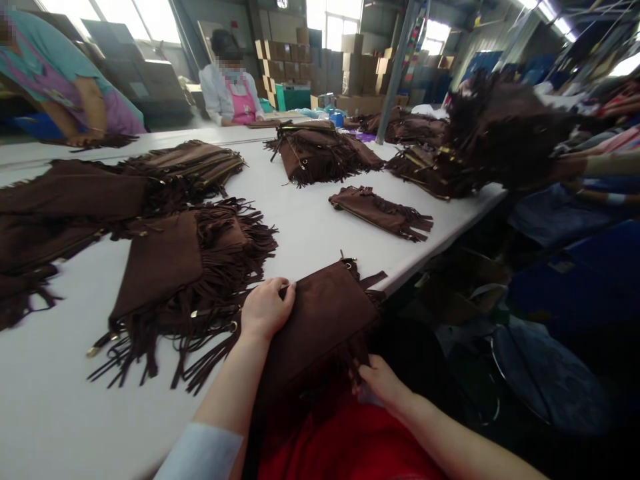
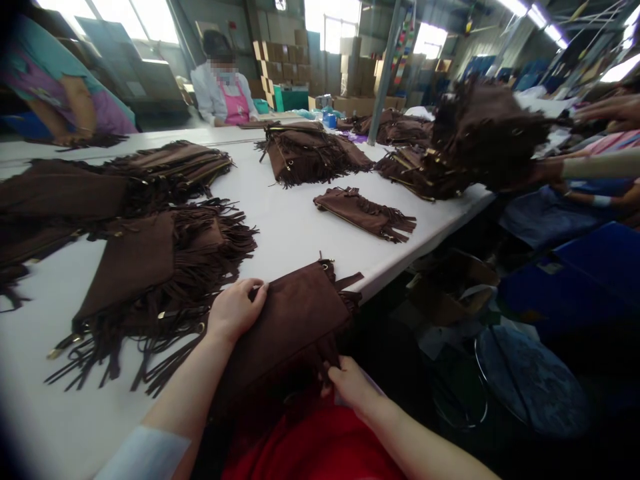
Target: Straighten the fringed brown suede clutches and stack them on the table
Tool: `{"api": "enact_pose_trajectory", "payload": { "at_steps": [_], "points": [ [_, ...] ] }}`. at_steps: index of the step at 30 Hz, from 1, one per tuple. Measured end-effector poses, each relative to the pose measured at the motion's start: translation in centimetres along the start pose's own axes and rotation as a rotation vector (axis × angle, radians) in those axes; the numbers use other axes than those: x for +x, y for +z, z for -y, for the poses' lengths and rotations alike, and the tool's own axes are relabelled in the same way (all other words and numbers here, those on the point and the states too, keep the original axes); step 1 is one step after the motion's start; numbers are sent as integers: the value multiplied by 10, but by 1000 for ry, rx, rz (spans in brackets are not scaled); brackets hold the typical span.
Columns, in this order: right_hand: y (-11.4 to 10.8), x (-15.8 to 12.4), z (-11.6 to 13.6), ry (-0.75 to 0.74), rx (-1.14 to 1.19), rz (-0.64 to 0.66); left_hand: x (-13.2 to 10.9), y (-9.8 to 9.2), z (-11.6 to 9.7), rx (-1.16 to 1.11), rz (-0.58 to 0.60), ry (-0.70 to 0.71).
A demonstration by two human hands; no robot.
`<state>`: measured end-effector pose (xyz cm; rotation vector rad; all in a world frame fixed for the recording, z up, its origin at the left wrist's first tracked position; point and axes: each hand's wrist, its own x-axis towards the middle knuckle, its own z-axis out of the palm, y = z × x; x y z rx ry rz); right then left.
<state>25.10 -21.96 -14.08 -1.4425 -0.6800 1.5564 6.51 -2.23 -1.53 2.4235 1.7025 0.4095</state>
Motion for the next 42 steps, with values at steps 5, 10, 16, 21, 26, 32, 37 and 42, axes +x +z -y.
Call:
{"api": "enact_pose_trajectory", "payload": {
  "at_steps": [5, 10, 16, 21, 26, 32, 37, 42],
  "points": [
    [-22, 7, -8, -1, -27, -114, 1, 0, 0, -2, 5, 2],
    [-17, -2, 46, -313, 146, -141, 0, -1, -1, -6, 9, -3],
    [1, -5, 74, -205, 68, -29, 0, 0, -1, -8, 5, -1],
    [-2, 3, 45, -60, -74, -46, 0, -1, -2, -11, 6, 0],
    [-18, 6, -2, 0, -138, -14, -1, 0, 0, -13, 1, -1],
    [-43, 5, -23, -10, -137, -88, 1, 3, 3, -12, 2, 1],
    [-38, 5, 32, -345, 163, -290, 0, -1, -2, 15, 12, 7],
    [-14, -1, 73, -295, 248, -39, 2, -14, 0, 188, 92, 58]
  ]
}}
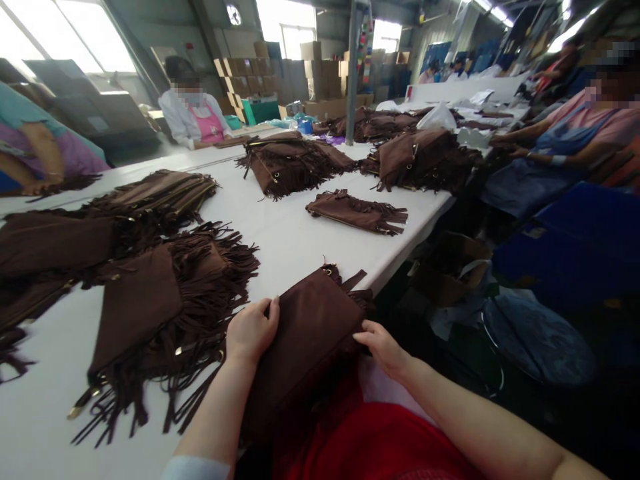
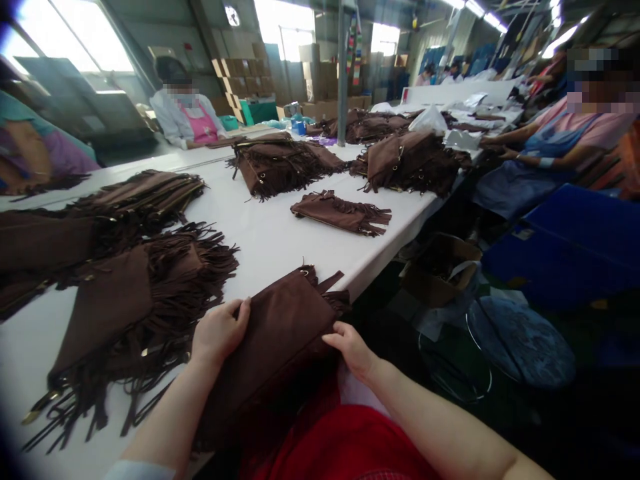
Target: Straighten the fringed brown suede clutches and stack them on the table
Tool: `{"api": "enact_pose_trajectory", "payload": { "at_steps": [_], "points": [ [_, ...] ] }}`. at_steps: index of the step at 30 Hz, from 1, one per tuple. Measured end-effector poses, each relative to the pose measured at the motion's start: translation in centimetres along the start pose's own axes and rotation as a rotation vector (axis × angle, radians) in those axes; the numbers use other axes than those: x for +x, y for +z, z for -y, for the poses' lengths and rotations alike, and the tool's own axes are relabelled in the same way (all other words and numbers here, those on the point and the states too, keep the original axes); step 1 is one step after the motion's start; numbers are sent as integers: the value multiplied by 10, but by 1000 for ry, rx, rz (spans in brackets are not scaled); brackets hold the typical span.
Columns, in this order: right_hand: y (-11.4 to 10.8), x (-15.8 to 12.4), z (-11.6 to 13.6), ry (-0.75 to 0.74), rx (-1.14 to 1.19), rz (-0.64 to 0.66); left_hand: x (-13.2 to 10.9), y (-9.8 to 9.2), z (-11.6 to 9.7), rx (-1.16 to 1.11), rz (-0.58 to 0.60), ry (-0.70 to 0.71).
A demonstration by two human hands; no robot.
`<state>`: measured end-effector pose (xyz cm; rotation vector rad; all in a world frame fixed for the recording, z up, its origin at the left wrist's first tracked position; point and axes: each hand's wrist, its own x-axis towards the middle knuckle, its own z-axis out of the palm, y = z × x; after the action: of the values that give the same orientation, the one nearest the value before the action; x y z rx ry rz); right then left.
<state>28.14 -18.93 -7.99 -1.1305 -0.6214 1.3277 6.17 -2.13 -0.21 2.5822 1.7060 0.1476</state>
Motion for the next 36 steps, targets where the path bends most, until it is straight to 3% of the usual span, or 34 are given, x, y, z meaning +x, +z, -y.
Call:
{"api": "enact_pose_trajectory", "payload": {
  "at_steps": [5, 8, 10, 13, 16, 18, 20, 22, 24, 26, 28, 30, 36],
  "points": [
    [30, -7, 2, 138, -103, 125, 14, -10, 17, 209, 67, 199],
    [43, -10, -6, 169, -110, 114, 17, -6, 16, 190, 98, 73],
    [47, -14, -18, 217, -165, 113, 15, 0, 12, 149, 45, -36],
    [39, -24, -45, 293, -282, 210, 11, 7, 8, 95, -52, -84],
    [16, -29, -74, 403, -367, 322, 9, 9, 11, 47, -64, -84],
    [-2, -26, -84, 421, -399, 260, 9, 9, 13, 29, -66, -86],
    [-17, -17, -80, 301, -360, 26, 10, 8, 15, 17, -69, -88],
    [-25, -7, -63, 71, -272, -237, 11, 8, 15, 13, -69, -95],
    [-24, 0, -38, -140, -204, -350, 11, 8, 14, 12, -68, -99],
    [-17, 2, -15, -191, -186, -261, 11, 8, 14, 12, -67, -100],
    [-6, 0, -1, -94, -177, -82, 11, 10, 15, 11, -68, -97],
    [4, -2, 3, 27, -187, 18, 11, 11, 16, 12, -74, -92],
    [9, -4, -2, 142, -292, -22, 11, 11, 15, -7, -79, -95]
  ]
}}
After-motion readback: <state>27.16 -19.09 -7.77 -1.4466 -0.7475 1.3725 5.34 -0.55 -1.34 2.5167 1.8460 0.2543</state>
